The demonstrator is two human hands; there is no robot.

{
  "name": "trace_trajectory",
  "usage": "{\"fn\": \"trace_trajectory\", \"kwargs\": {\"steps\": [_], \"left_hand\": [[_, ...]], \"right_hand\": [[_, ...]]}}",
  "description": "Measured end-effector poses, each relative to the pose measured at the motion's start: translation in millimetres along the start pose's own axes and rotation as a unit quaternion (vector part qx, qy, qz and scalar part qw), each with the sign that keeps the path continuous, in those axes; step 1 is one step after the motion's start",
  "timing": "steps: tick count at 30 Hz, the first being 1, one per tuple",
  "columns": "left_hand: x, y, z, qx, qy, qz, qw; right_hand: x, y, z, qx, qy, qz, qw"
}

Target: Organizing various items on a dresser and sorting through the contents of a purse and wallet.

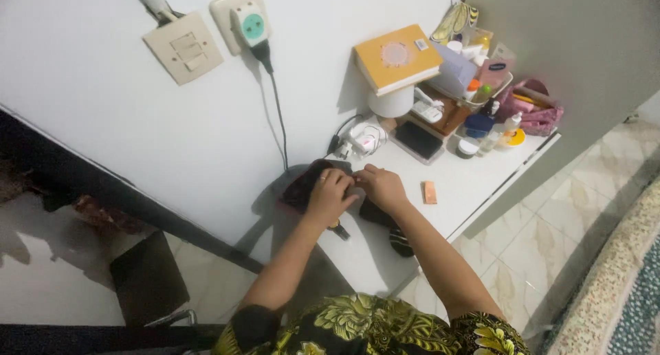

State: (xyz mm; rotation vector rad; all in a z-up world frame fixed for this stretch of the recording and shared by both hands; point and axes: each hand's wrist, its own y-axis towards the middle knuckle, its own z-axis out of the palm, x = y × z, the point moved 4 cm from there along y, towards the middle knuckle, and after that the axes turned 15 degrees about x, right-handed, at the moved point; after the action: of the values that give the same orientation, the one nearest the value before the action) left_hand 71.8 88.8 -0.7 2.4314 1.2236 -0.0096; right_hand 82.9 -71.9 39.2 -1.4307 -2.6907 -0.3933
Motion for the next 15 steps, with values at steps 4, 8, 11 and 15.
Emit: {"fn": "trace_trajectory", "kwargs": {"steps": [4, 8, 11, 15], "left_hand": [[-5, 9, -11, -0.049, 0.018, -0.024, 0.998], [8, 12, -20, -0.076, 0.031, -0.017, 0.996], [10, 15, -28, -0.091, 0.078, 0.026, 0.992], [5, 19, -45, -0.083, 0.083, 0.013, 0.993]], "right_hand": [[0, 8, -4, -0.016, 0.009, -0.028, 0.999], [5, 16, -5, -0.015, 0.016, -0.052, 0.998], [3, 18, -4, -0.018, 0.049, -0.049, 0.997], [2, 20, -2, -0.023, 0.088, -0.047, 0.995]]}}
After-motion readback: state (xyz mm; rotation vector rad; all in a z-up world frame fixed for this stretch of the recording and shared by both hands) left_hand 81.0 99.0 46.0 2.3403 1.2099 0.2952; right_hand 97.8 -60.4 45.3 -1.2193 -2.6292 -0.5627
